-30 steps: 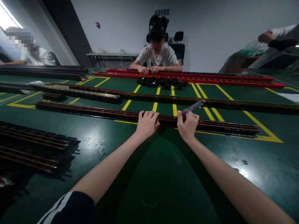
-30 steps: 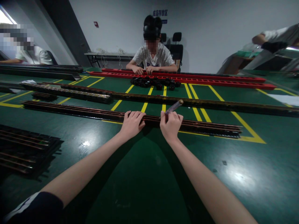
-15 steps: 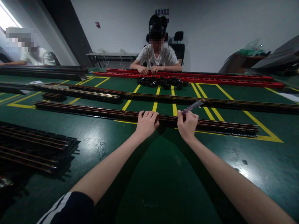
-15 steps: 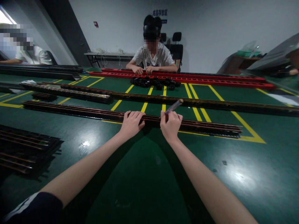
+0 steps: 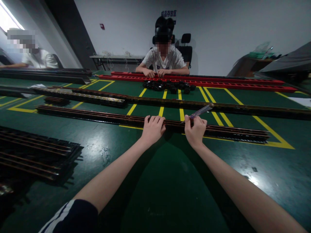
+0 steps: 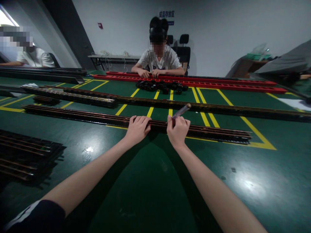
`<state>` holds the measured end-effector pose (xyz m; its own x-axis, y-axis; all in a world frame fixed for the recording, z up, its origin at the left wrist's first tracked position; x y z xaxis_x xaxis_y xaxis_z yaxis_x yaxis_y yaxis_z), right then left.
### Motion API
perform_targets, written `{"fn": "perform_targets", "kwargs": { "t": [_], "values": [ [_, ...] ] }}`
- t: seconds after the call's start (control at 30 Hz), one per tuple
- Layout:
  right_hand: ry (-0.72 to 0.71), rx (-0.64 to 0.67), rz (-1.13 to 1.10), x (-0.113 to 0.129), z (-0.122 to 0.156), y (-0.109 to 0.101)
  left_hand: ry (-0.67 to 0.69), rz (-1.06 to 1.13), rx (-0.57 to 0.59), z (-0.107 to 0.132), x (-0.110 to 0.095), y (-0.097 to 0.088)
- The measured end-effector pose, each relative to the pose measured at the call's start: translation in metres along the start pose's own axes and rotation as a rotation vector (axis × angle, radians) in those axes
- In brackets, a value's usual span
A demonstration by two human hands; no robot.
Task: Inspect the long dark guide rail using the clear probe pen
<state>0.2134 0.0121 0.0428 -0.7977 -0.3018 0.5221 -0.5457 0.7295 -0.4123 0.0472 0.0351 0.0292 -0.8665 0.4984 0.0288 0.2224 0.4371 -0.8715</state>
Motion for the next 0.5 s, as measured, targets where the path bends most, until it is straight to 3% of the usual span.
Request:
{"fn": "perform_targets", "kwargs": {
  "t": [0.5],
  "values": [
    [-0.002,0.021,-0.035,0.0000,0.0003,0.0022,0.018,-0.020,0.001,-0.0002,-0.0018,0.0033]
  ]
}}
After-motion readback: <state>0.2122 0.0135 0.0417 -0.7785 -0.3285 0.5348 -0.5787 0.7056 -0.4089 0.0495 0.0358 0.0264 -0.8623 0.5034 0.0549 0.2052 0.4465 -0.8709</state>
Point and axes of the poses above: each hand's wrist, its own z-axis away from the middle knuckle, its own y-axis out of the palm, x = y × z, the point moved 6 cm from there along -z, towards the middle knuckle, and after that the axes turned 4 degrees about -z, right-handed, at the moved point
